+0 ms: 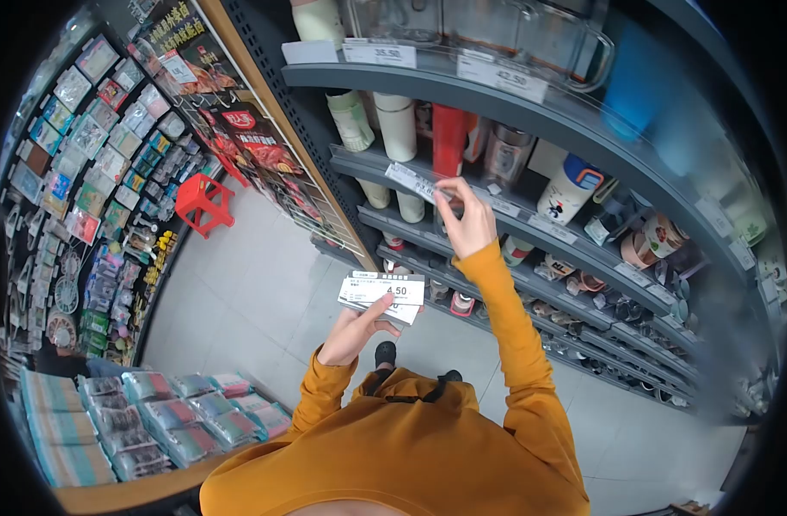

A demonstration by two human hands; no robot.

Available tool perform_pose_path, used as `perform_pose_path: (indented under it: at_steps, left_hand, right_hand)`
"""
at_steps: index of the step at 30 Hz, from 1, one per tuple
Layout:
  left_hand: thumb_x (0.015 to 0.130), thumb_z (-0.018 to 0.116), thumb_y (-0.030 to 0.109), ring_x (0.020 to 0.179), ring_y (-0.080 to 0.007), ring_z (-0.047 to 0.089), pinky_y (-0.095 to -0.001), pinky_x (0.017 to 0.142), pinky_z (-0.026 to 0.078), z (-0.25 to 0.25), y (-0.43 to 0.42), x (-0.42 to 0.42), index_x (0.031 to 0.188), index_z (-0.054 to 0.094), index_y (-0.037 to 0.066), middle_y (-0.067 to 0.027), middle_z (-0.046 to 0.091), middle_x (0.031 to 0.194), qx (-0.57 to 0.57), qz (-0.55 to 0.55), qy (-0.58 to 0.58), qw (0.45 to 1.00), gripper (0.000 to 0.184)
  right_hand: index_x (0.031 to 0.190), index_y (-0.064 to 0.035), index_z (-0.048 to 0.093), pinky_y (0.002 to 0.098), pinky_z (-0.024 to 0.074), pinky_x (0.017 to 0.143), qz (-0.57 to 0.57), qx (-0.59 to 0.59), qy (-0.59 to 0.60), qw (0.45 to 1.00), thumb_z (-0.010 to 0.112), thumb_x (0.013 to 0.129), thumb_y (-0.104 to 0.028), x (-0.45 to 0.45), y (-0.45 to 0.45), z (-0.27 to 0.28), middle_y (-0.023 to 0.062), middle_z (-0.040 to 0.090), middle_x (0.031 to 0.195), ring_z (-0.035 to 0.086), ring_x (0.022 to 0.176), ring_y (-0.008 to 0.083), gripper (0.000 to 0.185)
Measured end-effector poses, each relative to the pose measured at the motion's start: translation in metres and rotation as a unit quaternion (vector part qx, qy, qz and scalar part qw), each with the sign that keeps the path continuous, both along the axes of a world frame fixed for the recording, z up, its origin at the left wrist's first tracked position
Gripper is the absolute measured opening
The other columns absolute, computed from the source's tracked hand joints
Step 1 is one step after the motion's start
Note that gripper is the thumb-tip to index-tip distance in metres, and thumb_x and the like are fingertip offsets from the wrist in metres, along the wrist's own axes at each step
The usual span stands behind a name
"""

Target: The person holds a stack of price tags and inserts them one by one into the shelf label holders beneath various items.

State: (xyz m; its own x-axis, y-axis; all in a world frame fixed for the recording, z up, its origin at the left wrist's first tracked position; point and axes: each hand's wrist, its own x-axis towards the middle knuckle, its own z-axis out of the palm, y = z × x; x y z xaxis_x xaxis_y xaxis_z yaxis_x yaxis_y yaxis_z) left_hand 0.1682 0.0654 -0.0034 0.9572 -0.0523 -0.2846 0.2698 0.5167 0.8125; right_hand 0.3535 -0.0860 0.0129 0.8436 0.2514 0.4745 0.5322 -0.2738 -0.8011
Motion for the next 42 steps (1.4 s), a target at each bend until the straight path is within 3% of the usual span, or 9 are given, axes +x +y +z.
perform_pose_path:
  at_steps: [9,12,15,22,28,32,35,37,42]
  left_hand:
    - [0.096,0.056,0.015,0.092,-0.0165,0.063,-0.0316,0.062,0.054,0.005,0.107,0.034,0.117,0.054,-0.001,-0.009,0.062,0.11,0.005,-0.021,-0.042,0.999,0.027]
    - [0.096,0.056,0.016,0.094,-0.017,0.063,-0.0305,0.061,0.053,0.002,0.134,0.046,0.12,0.053,0.0,-0.0092,0.062,0.112,0.003,-0.028,-0.039,0.999,0.029]
    - [0.096,0.056,0.016,0.097,-0.0167,0.062,-0.0301,0.061,0.053,0.003,0.149,0.062,0.124,0.05,0.001,-0.0085,0.061,0.114,-0.003,-0.064,-0.037,0.997,0.032]
    - [0.096,0.057,0.017,0.098,-0.0163,0.061,-0.0306,0.064,0.052,-0.001,0.167,0.077,0.124,0.049,0.003,-0.008,0.06,0.117,-0.025,-0.086,-0.041,0.995,0.032]
    - [0.096,0.057,0.017,0.096,-0.0148,0.06,-0.0304,0.064,0.052,0.0,0.174,0.082,0.12,0.054,0.003,-0.0072,0.061,0.114,-0.027,-0.091,-0.043,0.995,0.028]
    - [0.096,0.057,0.017,0.093,-0.0139,0.06,-0.0302,0.063,0.053,-0.002,0.176,0.084,0.119,0.055,0.002,-0.0062,0.062,0.109,-0.023,-0.083,-0.056,0.995,0.027]
    - [0.096,0.057,0.018,0.09,-0.014,0.061,-0.0298,0.063,0.052,0.002,0.178,0.086,0.117,0.056,0.002,-0.006,0.062,0.106,-0.014,-0.081,-0.067,0.994,0.027]
    - [0.096,0.057,0.018,0.087,-0.0142,0.062,-0.0295,0.062,0.052,0.002,0.178,0.088,0.116,0.057,0.001,-0.0058,0.063,0.105,-0.007,-0.086,-0.069,0.994,0.026]
    - [0.096,0.057,0.019,0.084,-0.0139,0.063,-0.0283,0.061,0.051,0.002,0.17,0.092,0.114,0.058,0.001,-0.0054,0.065,0.102,0.011,-0.115,-0.071,0.991,0.025]
  right_hand:
    - [0.1,-0.0124,0.061,0.0426,0.0503,0.066,-0.097,-0.161,-0.095,0.978,0.057,0.092,-0.02,0.083,0.094,-0.026,0.016,0.067,0.086,0.064,0.081,0.037,0.012]
    - [0.106,-0.0094,0.061,0.0381,0.0526,0.073,-0.085,-0.145,-0.03,0.985,0.057,0.092,-0.017,0.09,0.1,-0.039,0.0164,0.068,0.09,0.067,0.086,0.0327,0.016]
    - [0.109,-0.0068,0.061,0.0354,0.0529,0.077,-0.041,-0.024,0.025,0.999,0.058,0.092,-0.016,0.085,0.1,-0.041,0.0146,0.068,0.094,0.069,0.088,0.0299,0.019]
    - [0.109,-0.0057,0.063,0.0343,0.0516,0.081,-0.067,-0.086,0.027,0.994,0.057,0.093,-0.016,0.077,0.1,-0.033,0.0144,0.068,0.1,0.068,0.09,0.0287,0.02]
    - [0.107,-0.0053,0.065,0.0363,0.0493,0.084,-0.058,-0.264,-0.038,0.962,0.06,0.09,-0.017,0.075,0.098,-0.031,0.01,0.065,0.098,0.062,0.095,0.0302,0.021]
    - [0.108,-0.0038,0.064,0.0351,0.0489,0.083,-0.14,-0.223,-0.157,0.952,0.061,0.088,-0.014,0.043,0.112,-0.017,0.0093,0.064,0.099,0.061,0.096,0.0298,0.022]
    - [0.111,-0.0015,0.062,0.0325,0.0493,0.083,-0.122,-0.09,-0.063,0.986,0.059,0.091,-0.013,-0.006,0.12,-0.01,0.0102,0.065,0.099,0.064,0.093,0.0242,0.023]
    - [0.112,0.0017,0.061,0.03,0.0492,0.083,-0.029,0.065,0.145,0.987,0.056,0.094,-0.013,-0.047,0.127,-0.013,0.0112,0.066,0.099,0.064,0.09,0.0177,0.024]
    - [0.12,0.001,0.058,0.0269,0.0495,0.079,-0.031,0.171,0.2,0.964,0.057,0.094,-0.01,-0.087,0.136,-0.001,0.008,0.064,0.102,0.061,0.09,0.0129,0.028]
